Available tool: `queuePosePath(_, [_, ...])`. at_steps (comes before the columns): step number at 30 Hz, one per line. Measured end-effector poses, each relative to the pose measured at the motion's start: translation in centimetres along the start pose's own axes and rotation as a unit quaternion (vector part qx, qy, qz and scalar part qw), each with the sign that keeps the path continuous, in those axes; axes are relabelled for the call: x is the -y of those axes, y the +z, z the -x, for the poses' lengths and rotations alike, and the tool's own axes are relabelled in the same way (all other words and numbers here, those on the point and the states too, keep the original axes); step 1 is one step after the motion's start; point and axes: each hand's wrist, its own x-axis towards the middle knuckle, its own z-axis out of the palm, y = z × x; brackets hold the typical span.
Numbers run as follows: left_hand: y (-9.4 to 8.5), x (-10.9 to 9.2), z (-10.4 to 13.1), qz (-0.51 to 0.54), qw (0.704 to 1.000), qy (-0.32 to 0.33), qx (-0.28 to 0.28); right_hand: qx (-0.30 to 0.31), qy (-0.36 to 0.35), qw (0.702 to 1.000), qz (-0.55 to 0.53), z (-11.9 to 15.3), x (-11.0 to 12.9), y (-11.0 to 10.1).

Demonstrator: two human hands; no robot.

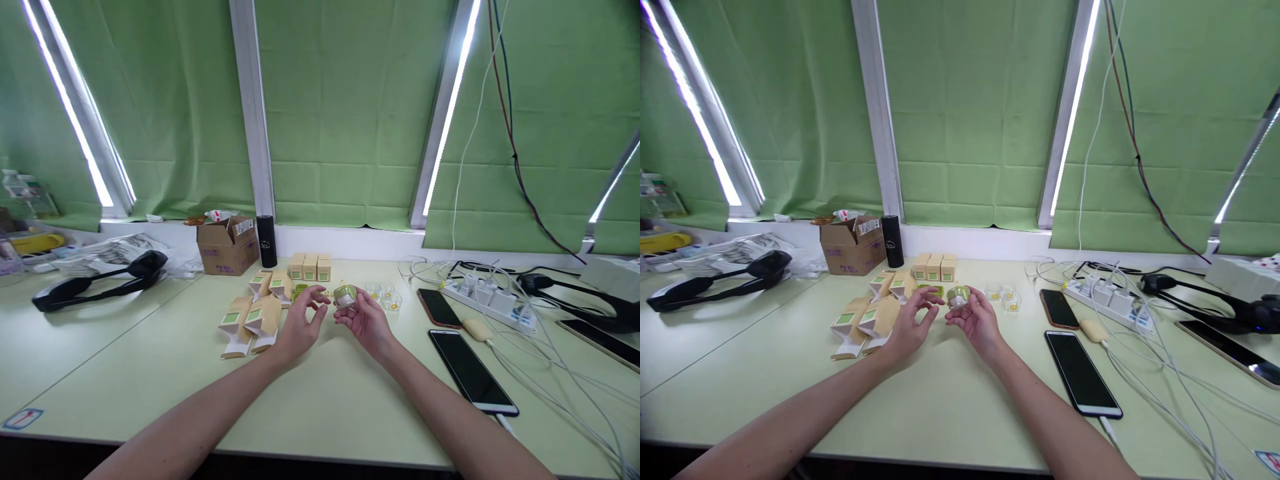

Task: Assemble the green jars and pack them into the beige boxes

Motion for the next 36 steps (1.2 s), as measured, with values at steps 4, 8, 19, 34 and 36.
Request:
queuePosePath(4, [-0.3, 0.0, -0.2, -0.02, 0.999, -0.032, -0.001, 0.005, 0.009, 1.0, -0.011, -0.2, -0.3, -0.6])
queuePosePath(8, [-0.6, 0.0, -0.4, -0.027, 0.997, -0.065, -0.009, -0.002, 0.005, 1.0, -0.008, -0.1, -0.6, -0.5])
queuePosePath(19, [0.4, 0.1, -0.1, 0.03, 0.992, -0.12, 0.041, -0.066, -0.099, 0.966, 0.228, 0.7, -1.2, 0.6])
queuePosePath(34, [-0.3, 1.9, 0.2, -0.13, 0.986, -0.076, 0.077, -0.113, -0.132, 0.925, 0.336, -0.3, -2.1, -1.8])
queuePosePath(36, [-0.2, 1.9, 0.3, -0.151, 0.982, -0.068, 0.089, -0.12, -0.131, 0.919, 0.351, -0.4, -2.1, -1.8])
